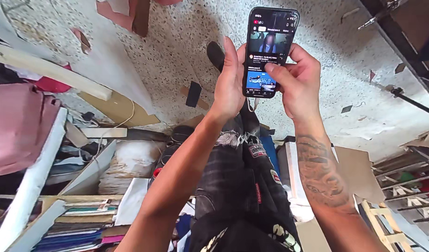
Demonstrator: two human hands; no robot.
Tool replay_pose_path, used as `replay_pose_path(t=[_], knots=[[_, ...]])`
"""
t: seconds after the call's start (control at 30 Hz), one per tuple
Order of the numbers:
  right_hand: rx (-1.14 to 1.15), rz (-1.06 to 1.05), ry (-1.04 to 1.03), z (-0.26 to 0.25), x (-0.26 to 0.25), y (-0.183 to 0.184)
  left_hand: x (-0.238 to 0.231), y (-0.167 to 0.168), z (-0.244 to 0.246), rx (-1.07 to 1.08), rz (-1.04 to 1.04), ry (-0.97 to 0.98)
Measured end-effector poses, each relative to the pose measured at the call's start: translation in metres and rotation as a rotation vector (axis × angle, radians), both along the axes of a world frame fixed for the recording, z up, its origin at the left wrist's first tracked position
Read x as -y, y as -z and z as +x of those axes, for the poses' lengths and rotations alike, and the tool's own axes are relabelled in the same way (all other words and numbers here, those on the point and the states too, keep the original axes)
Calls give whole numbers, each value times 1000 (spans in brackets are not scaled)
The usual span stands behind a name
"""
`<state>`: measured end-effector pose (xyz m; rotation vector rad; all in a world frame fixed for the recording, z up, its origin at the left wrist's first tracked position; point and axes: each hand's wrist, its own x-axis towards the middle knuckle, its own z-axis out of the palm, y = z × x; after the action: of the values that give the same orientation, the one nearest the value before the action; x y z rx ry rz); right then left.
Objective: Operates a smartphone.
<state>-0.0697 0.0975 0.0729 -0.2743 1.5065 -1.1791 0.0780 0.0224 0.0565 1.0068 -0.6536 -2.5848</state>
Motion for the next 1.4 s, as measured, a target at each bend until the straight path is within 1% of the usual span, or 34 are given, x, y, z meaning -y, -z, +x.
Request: replay_pose_path(t=[0.1, 0.2, 0.27, 0.33, 0.47, 0.57, 0.63, 0.77, 0.93, 1.13, 1.27, 1.4], knots=[[-40, 41, 15, 1, 1, 3, -1, 12, -3, -42, -18, -39], [-50, 67, 60, 0, 4, 4, -3, 14, -5, -53, -20, -43], [-31, 45, 81, -2, 3, 6, -4, 13, -6, -48, -18, -39], [-10, 14, 58, -3, 0, 5, -4, 13, -7, -44, -18, -41], [-43, 2, -33, -6, -5, 2, -1, 11, -8, -56, -15, -47], [-50, 29, 25, -8, -3, 3, -1, 9, -10, -56, -19, -30], [-9, -8, 43, -11, -4, 4, -2, 8, -12, -56, -20, -30], [-32, -33, -15, -12, -12, 0, -2, 6, -15, -67, 14, -32], [-45, 5, 3, -14, -12, -1, -3, 4, -17, -82, 3, -12], [-45, -7, 20, -16, -8, 1, -2, 6, -18, -110, 15, -45], [-6, -68, 2, -18, -9, 1, -1, 5, -18, -109, 21, -35], [-41, -99, -46, -18, -11, 1, 0, 6, -18, -119, 12, -41]])
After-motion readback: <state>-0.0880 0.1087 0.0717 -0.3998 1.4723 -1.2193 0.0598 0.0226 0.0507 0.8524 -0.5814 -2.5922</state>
